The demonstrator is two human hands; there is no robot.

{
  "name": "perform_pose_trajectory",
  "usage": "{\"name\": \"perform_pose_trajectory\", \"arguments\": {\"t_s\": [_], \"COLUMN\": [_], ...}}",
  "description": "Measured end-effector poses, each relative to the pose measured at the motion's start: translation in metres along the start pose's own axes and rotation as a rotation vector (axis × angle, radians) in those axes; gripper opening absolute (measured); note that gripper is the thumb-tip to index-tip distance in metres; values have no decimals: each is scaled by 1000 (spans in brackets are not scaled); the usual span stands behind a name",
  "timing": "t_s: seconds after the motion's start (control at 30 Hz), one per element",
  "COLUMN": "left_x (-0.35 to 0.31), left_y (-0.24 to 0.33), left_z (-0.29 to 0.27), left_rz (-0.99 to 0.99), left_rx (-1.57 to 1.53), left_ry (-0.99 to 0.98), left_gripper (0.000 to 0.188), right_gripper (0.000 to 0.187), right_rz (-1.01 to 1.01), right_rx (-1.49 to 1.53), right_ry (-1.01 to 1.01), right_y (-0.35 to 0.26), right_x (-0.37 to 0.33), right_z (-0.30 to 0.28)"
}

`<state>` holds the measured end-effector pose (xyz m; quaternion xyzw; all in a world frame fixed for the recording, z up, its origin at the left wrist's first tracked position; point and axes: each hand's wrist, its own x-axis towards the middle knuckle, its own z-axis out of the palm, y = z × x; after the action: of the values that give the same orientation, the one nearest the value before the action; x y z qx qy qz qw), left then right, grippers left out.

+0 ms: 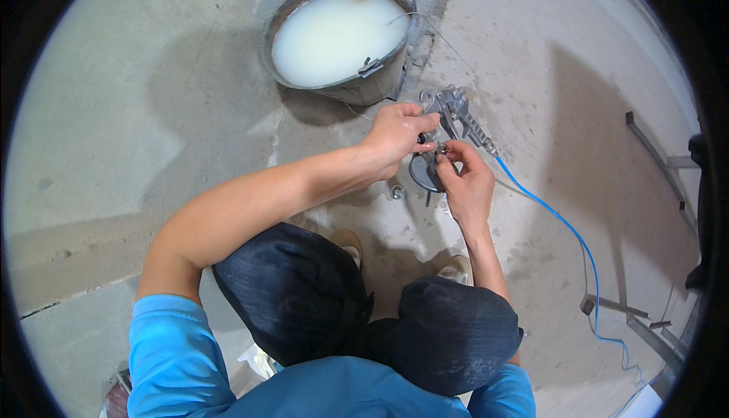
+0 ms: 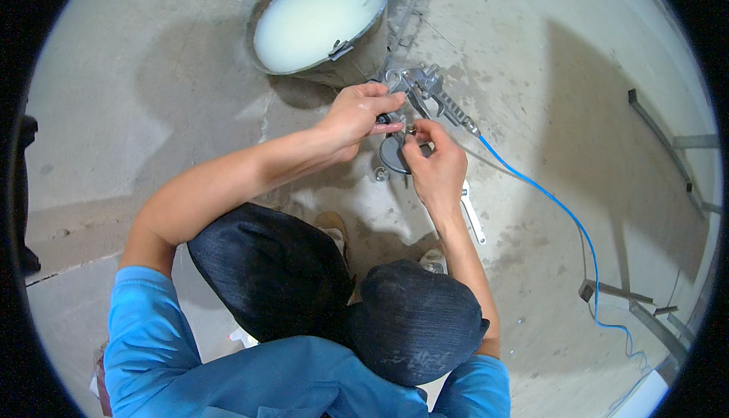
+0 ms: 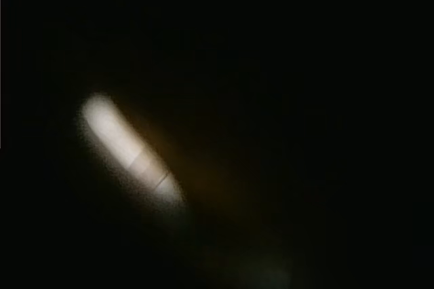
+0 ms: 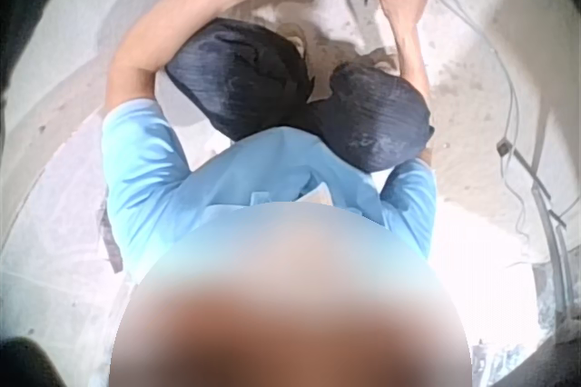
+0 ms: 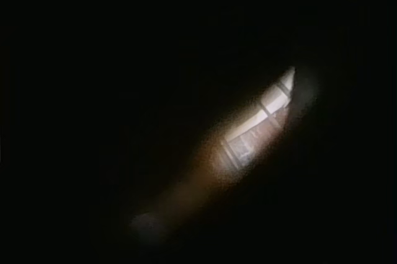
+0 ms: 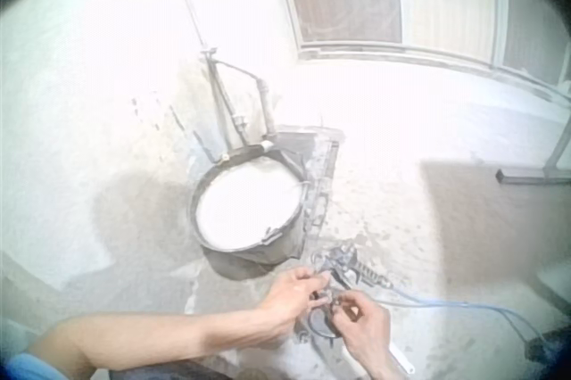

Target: The person walks through a workshop carrying a spray gun, then squats and sits on the floor to clean the gun by dipping it into a bucket of white liquid. The person uses both hands to manipulate the spray gun and a wrench while seated on the floor.

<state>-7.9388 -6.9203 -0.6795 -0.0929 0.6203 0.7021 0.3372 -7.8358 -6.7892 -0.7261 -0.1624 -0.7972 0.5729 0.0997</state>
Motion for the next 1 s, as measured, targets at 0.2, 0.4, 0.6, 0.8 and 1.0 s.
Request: {"name": "perform_pose_trajectory", "arguments": {"t_s": [0.2,0.4,0.6,0.8,1.0], "left_x": [3,2,0,-3,-8], "left_y": [-2,-3,-5,-4,-4], "left_z": [-1,-1,-1,3,4], "left_rz": [11,30,50,-4,-31], "left_rx": [38,144,306,234,109], "left_ry": [-18,-96,-56,22,6], "left_gripper": [17,16,19,27,29], "right_gripper": [21,20,21,22,20], "right_rz": [-284,-309,-250,-199,-247], "right_rx": [-397,-392,-292,-301,-333], "right_ry": [-50,-113,-91,-48,-34], "right_y": [-10,-9,-1,1,-4], "right_x": [8,15,7,3,3], "right_z": [-9,-12,-7,4,5]}}
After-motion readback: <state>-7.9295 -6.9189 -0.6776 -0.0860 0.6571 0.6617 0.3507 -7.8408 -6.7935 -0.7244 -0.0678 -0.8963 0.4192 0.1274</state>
